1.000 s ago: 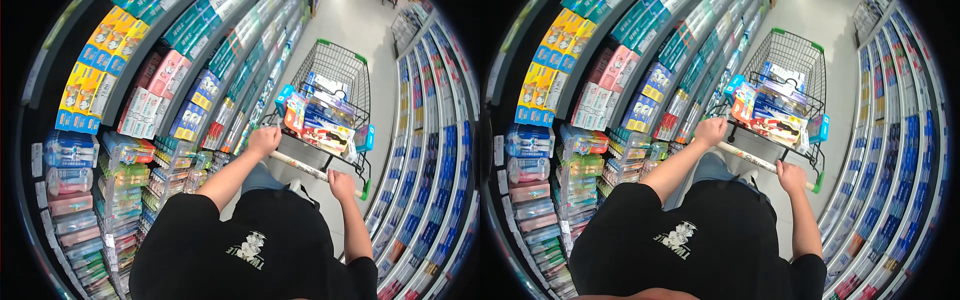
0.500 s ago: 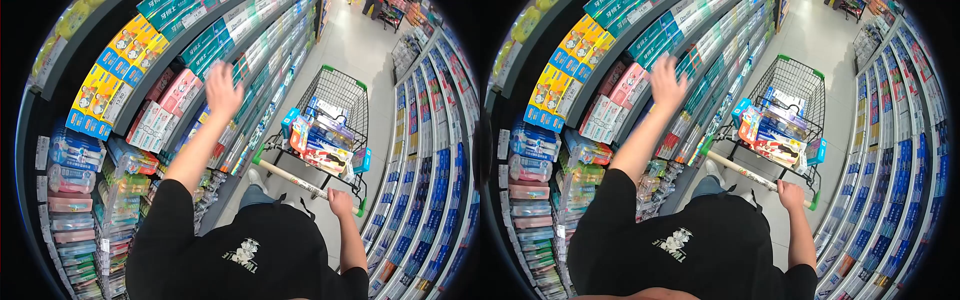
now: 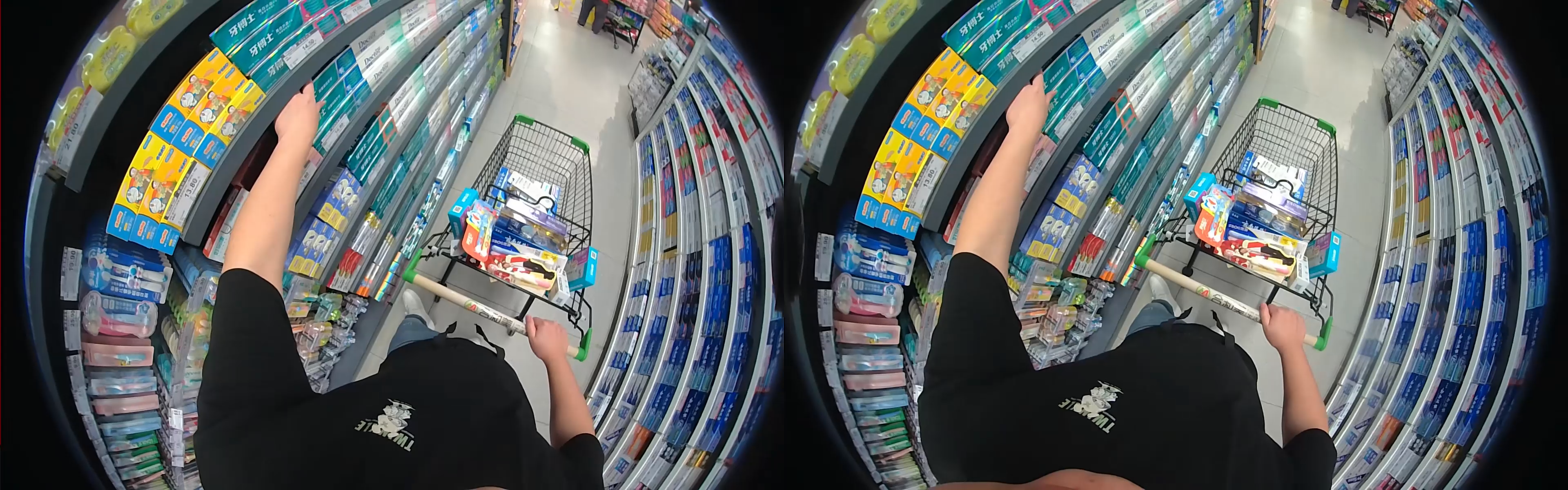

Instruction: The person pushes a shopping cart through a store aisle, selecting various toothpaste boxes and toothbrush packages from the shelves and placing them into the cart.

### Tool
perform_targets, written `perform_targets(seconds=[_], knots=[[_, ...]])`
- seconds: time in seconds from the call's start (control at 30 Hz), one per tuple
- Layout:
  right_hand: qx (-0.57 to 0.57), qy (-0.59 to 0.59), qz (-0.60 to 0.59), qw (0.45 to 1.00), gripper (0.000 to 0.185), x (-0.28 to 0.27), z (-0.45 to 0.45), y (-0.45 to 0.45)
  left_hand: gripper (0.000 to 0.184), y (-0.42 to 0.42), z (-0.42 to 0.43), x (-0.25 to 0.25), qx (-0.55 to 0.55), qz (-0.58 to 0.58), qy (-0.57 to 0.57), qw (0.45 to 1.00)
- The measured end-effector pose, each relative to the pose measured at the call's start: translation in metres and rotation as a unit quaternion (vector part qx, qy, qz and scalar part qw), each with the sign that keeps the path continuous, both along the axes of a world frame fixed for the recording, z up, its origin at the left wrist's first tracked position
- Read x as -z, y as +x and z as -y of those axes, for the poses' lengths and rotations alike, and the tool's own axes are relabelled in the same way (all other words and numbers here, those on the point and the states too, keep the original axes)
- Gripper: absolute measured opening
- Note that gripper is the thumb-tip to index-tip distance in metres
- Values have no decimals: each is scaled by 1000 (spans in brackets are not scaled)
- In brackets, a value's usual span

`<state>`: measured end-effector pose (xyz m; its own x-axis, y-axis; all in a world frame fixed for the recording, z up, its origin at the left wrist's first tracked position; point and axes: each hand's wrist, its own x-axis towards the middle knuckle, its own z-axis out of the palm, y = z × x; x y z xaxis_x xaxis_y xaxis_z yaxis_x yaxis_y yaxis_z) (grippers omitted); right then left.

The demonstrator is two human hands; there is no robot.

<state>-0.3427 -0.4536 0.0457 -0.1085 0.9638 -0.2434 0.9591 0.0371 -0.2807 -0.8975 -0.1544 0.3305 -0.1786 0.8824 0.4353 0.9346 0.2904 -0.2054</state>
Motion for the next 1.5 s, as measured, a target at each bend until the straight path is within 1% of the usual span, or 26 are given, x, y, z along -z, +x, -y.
perform_targets(seconds=[0.07,0.13,0.17,0.2,0.27,0.33,0.4,0.47,0.5,0.53,0.6,0.63,0.67,0.73,0.8,0.9,1.0,1.13,1.17,1.27,1.3,1.37,1.4,1.43,1.47,1.5], knots=[[7,-6,-1,1000,54,0,-1,-1,66,-10,-1,17,56,-124,102,985],[0,9,-7,1000,55,3,-4,-1,72,3,10,11,37,-48,51,997],[2,10,-8,1000,55,4,-2,0,71,-7,7,23,82,-124,106,983],[6,-3,-9,1000,56,-1,1,-1,71,1,14,18,92,-162,99,977],[14,-24,-9,1000,56,-15,-6,-6,69,1,17,21,159,-223,135,952],[15,-34,-16,999,56,-10,-2,-4,62,15,23,25,260,-240,169,920],[18,-36,-21,999,58,-7,-4,-4,59,50,36,32,319,-192,172,912],[24,-43,-21,999,59,-14,-5,-5,55,96,48,46,391,-90,139,905],[28,-40,-22,999,59,-15,-3,-6,57,115,49,60,437,-37,105,893],[29,-36,-24,999,59,-16,-3,-7,60,148,64,62,490,6,55,870],[35,-27,-23,999,60,-12,-3,-7,62,191,71,101,537,44,-23,842],[40,-23,-25,999,60,-12,-2,-7,63,212,76,121,573,45,-23,818],[45,-19,-26,998,60,-11,-1,-7,64,231,77,145,556,30,-71,827],[47,-18,-28,998,60,-10,-2,-7,60,263,77,181,576,0,-71,815],[48,-20,-30,998,60,-10,1,-8,58,290,70,204,589,22,-66,805],[47,-25,-31,998,60,-14,1,-7,60,318,47,224,574,42,-87,813],[45,-31,-29,998,60,-16,-1,-7,60,336,18,240,567,46,-68,820],[42,-34,-31,998,60,-15,-3,-6,56,346,-4,260,548,-5,-71,833],[40,-36,-30,998,60,-15,-2,-5,53,346,-5,266,545,7,-53,837],[43,-36,-34,998,59,-16,-2,-4,52,346,15,259,538,69,5,840],[44,-36,-32,998,59,-15,-2,-4,45,344,31,249,540,117,5,834],[43,-32,-31,998,58,-15,-3,-4,34,327,68,242,511,211,-35,833],[40,-29,-33,998,58,-14,-4,-4,20,316,88,239,514,233,-23,825],[36,-25,-35,998,58,-14,-4,-4,16,298,105,246,502,238,-38,831],[33,-21,-37,999,58,-14,-5,-3,18,283,124,250,497,257,-50,827],[33,-17,-37,999,58,-14,-5,-3,22,269,141,253,473,243,-79,843]])
